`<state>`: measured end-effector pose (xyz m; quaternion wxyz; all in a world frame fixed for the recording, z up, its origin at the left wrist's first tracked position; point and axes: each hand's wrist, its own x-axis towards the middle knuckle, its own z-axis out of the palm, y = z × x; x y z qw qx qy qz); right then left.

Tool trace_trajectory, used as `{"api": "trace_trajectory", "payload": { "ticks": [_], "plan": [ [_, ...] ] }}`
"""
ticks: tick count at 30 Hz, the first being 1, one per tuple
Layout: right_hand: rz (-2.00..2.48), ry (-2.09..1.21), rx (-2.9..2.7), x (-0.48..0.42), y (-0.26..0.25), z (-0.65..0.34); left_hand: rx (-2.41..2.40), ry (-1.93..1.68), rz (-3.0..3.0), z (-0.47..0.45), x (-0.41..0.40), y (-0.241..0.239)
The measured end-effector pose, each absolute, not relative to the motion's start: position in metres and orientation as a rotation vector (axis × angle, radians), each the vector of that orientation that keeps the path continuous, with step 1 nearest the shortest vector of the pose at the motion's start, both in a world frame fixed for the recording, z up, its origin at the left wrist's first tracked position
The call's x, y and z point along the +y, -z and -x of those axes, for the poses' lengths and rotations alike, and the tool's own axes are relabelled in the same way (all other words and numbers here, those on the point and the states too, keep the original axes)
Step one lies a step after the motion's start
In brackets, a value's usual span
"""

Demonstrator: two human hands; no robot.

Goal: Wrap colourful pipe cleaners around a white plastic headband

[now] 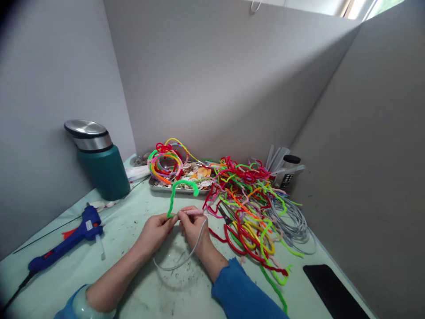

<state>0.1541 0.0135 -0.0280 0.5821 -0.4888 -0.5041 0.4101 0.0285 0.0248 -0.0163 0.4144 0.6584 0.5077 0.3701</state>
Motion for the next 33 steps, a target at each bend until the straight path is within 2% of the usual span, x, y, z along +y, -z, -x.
{"api": "trace_trajectory", "payload": {
  "ticks": [15,33],
  "plan": [
    [1.002,-1.069,-1.135,0.014,0.027,-0.159,1.019,-0.894,-1.042,-0.03,0.019,0.003],
    [0.876,-1.225,-1.098,0.014,0.026,-0.161,0.804,-0.855,-0.905,-0.023,0.021,0.001]
  ]
}}
